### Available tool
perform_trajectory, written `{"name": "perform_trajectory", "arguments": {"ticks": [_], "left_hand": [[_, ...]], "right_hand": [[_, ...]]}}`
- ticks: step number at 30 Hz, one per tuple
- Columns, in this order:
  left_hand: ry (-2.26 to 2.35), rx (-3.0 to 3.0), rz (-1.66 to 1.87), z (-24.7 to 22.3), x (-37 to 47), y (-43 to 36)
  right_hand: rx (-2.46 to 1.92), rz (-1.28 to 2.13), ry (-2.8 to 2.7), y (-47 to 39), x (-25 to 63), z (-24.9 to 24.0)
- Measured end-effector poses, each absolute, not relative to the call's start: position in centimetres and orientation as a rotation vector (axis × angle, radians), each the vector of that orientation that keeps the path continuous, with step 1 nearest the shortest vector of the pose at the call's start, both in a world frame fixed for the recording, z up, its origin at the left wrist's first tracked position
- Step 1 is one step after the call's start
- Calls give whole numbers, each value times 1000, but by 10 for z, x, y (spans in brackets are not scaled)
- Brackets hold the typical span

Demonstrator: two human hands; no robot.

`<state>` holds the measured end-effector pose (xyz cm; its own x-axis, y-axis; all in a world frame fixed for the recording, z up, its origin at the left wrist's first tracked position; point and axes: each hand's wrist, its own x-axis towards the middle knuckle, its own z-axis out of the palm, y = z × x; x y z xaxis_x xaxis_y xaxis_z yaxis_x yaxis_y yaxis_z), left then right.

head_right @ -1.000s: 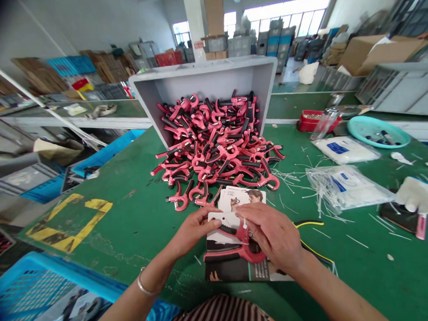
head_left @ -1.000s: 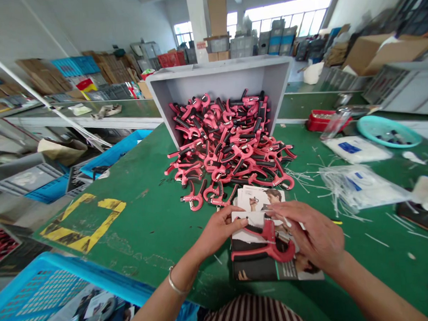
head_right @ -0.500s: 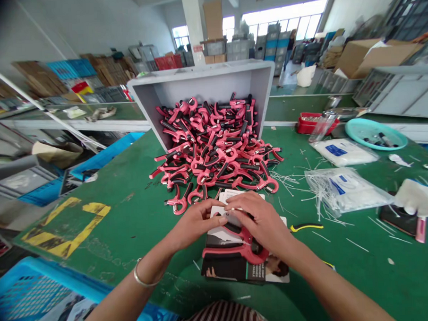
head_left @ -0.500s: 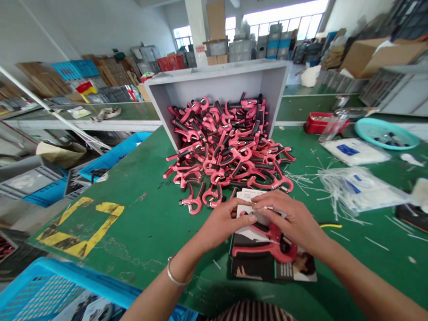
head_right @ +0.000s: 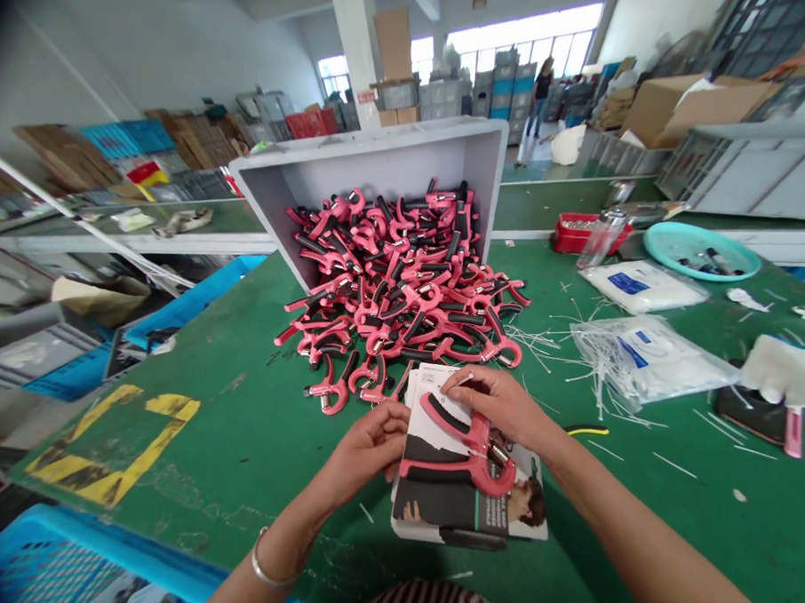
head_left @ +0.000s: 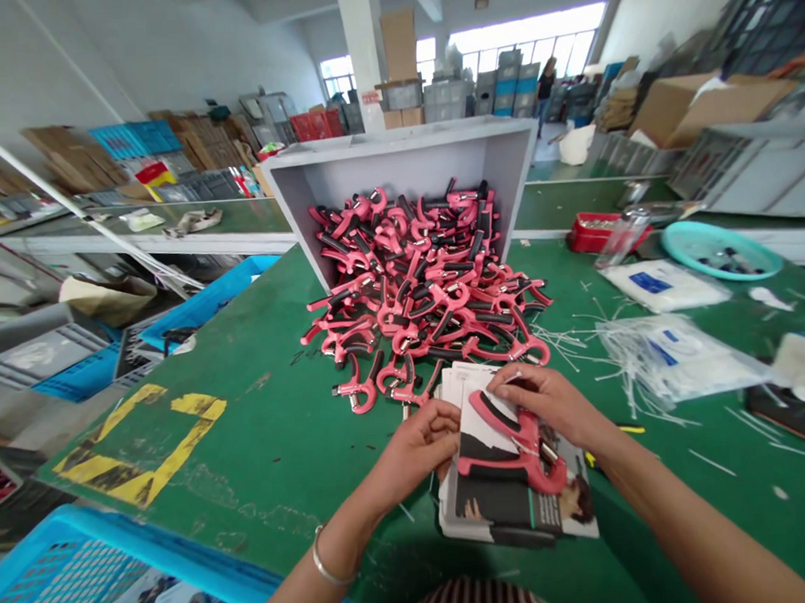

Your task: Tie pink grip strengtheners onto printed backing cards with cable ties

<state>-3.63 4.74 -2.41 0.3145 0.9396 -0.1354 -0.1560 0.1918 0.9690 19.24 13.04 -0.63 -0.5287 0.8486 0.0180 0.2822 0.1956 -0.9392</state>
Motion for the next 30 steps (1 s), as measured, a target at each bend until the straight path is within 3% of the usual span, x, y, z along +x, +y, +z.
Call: {"name": "perform_trajectory", "arguments": {"ticks": [10,16,24,30], "left_hand": [[1167,1232,923,-46,-40,19],[1018,1104,935,-47,-44,-6],[1135,1747,1121,-32,-33,4],[1163,1513,1096,-43,-18,8]], "right_hand": [[-842,1378,-2194,116,183,-7],[-918,1265,-2410,74,189,2],[-1165,1173,-2094,70,189,-6],[-905,1268,-1948,76,191,-18]]}}
